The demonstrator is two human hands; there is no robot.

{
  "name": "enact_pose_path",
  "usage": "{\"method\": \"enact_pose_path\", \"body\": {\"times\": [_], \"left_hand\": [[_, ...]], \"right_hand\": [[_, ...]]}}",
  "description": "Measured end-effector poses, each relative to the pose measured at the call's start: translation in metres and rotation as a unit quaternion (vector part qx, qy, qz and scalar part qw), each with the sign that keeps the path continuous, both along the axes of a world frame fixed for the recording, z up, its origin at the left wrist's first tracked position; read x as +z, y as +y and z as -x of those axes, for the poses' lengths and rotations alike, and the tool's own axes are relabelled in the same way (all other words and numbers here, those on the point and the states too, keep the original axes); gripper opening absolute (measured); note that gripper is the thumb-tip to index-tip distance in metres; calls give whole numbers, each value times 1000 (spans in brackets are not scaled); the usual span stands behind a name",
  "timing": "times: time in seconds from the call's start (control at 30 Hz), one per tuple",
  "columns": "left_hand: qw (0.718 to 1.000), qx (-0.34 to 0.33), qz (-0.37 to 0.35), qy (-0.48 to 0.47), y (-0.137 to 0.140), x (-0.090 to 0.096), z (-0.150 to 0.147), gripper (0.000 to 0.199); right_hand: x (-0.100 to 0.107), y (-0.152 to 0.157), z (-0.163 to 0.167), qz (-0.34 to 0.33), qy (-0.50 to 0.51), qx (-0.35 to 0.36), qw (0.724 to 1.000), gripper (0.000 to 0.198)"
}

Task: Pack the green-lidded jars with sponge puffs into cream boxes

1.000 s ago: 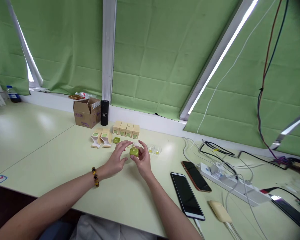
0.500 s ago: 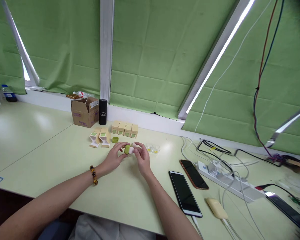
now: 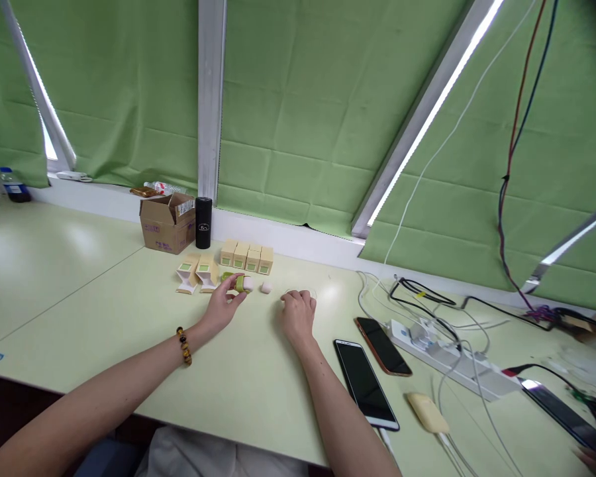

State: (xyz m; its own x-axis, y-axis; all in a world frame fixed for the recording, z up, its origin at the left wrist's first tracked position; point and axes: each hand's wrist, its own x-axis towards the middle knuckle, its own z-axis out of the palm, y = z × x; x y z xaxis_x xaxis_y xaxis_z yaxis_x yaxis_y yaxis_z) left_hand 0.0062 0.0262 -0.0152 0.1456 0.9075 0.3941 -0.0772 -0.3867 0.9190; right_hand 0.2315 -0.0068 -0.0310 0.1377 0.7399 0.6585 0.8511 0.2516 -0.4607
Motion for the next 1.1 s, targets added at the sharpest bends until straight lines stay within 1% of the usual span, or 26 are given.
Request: {"method": "enact_pose_path", "body": {"times": [0.07,0.13,0.2,0.27,0.4,0.5,0.57,0.7,0.83,0.93,1.1], "left_hand": [[1000,-1,7,-20,0,0,-1,51],[999,-1,12,-35,1,1,-1,52],[999,5,19,-44,2,1,-1,52],[998,12,29,-45,3,1,0,54],[997,11,48,-52,1,4,1,56],[994,-25,70,-84,-3,8,1,58],[990,-51,88,-98,-8,10,-1,59],[984,-76,113,-118,-16,13,-4,61],[977,-84,129,-148,-18,14,-4,56],[975,-82,130,-161,-17,16,-4,54],[973,-89,132,-166,-20,19,-4,51]], "right_hand": [[5,-1,7,0,44,42,998,22],[10,-3,15,15,140,97,985,22],[14,-5,22,51,262,150,952,19],[17,-6,28,80,321,183,926,19],[24,-11,37,102,362,227,898,21],[31,-16,44,95,413,261,868,26],[34,-20,49,83,436,272,854,30],[36,-24,58,67,456,265,847,34],[34,-26,63,41,467,269,842,26],[32,-27,62,25,461,289,839,24],[28,-26,57,30,484,346,803,31]]}}
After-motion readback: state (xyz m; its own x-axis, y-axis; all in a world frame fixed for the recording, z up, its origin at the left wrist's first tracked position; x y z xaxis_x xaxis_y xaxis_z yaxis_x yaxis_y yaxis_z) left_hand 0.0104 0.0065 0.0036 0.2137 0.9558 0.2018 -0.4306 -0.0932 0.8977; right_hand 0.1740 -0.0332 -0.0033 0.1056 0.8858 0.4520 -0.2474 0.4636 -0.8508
